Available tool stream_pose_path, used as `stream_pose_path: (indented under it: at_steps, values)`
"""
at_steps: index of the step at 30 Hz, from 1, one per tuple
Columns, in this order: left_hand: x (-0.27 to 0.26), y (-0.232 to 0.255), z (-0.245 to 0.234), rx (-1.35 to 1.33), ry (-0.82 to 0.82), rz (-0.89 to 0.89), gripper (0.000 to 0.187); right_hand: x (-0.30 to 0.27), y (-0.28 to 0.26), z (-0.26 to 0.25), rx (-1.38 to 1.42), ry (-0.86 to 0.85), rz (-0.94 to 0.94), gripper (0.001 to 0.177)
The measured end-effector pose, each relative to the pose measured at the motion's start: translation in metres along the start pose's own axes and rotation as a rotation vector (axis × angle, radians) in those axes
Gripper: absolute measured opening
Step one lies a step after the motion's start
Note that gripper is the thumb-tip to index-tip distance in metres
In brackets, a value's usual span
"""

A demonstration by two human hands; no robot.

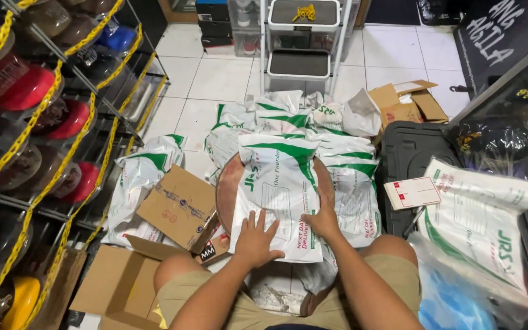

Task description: The person prepares mail for shipment by placing items into shipping bags, writing on labels with a marker, and applying adhesive stickers to the packages while surrounded by other shipping supplies.

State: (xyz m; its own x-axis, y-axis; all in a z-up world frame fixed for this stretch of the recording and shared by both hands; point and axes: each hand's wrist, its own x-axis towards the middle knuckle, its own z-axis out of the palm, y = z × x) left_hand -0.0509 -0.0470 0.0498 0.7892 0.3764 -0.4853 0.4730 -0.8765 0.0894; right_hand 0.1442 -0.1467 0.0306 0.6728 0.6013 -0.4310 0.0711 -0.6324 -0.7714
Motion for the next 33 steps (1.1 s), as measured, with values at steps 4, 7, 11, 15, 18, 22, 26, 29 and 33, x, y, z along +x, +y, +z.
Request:
stream_pose_path:
  at_steps: [4, 7, 11, 15, 18, 22, 26, 29, 33]
  values:
    - [0.063, -0.032, 0.091, 0.011, 0.294, 0.161, 0.033, 0.014, 0.015, 0.002, 0.048, 0.007, -0.003, 0.094]
    - [0.077, -0.036, 0.094, 0.021, 0.414, 0.282, 0.018, 0.01, 0.002, -0.004, 0.105, 0.005, 0.006, 0.102]
    - [0.054, -0.022, 0.054, -0.44, 0.419, 0.012, 0.031, -0.026, 0.0, -0.01, 0.272, 0.066, 0.089, 0.101]
    - [0.034, -0.004, 0.003, -0.667, 0.453, -0.078, 0.035, -0.056, 0.061, 0.007, -0.023, 0.736, -0.775, 0.045]
    - [0.022, 0.017, -0.03, -0.73, 0.458, 0.004, 0.034, -0.107, 0.033, 0.033, -0.182, 0.513, -0.919, 0.015]
    - [0.012, 0.049, -0.043, -0.682, 0.461, 0.08, 0.035, -0.057, 0.046, 0.037, -0.061, 0.169, -0.249, 0.035]
    - [-0.002, 0.078, -0.027, -0.663, 0.415, 0.219, 0.03, -0.013, 0.081, 0.043, 0.485, 0.277, 0.045, 0.027]
    - [-0.007, 0.075, -0.04, -0.679, 0.383, 0.343, 0.03, -0.007, 0.072, 0.047, 0.514, 0.26, 0.033, 0.026]
    - [0.021, 0.024, -0.062, -0.547, 0.74, 0.083, 0.032, -0.004, 0.066, 0.046, 0.542, 0.233, 0.031, 0.025]
